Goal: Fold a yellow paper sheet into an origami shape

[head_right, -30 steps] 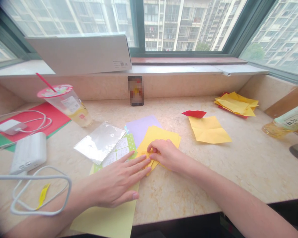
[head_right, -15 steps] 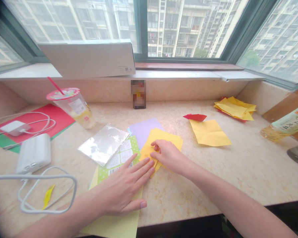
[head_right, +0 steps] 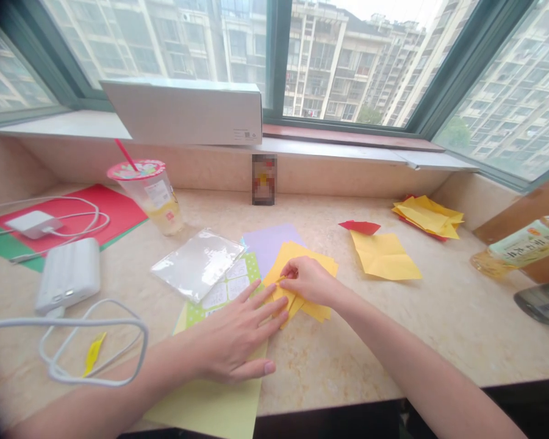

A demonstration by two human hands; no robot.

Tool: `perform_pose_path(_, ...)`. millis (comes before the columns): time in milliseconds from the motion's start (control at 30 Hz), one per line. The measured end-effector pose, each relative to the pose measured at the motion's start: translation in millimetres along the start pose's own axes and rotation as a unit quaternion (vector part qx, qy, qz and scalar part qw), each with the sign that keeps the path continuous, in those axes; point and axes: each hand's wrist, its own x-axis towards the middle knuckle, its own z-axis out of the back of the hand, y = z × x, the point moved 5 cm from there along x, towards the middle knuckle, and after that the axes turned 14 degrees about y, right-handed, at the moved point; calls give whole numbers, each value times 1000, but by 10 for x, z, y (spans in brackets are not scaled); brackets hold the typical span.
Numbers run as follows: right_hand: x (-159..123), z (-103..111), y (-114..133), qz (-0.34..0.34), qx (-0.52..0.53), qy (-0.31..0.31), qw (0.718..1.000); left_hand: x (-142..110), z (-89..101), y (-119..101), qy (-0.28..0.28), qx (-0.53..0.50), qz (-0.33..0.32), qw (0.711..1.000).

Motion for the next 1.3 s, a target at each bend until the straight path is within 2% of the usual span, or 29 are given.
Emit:
perform_pose_path(133,-19,-15,-22,25,6,-9,1000,1,5,-15,10,8,-4,1000)
perform_pose_path(233,-67,-35,-30,83,6,-36,996,3,21,-16,22,9,-3,1000)
perform_pose_path(333,-129,-59,-4,150,-42,-42,987,1,31,-4,23,5,0,1000)
perform_pose_path(400,-168,-67,7,170,-75,-31,982,-3,23,10,20,-3,0,1000)
perform_pose_path(700,-237,-87,-30,163,-83,-42,982,-17,-16,30,28,-55,-3,998)
perform_pose_path(967,-142,-186,-190,104,-29,-109,988,-57,38,37,27,-54,-12,998)
perform_pose_path(1300,-215,-251,-190,121,-158,-122,972,-68,-48,80,47,-41,-8,998)
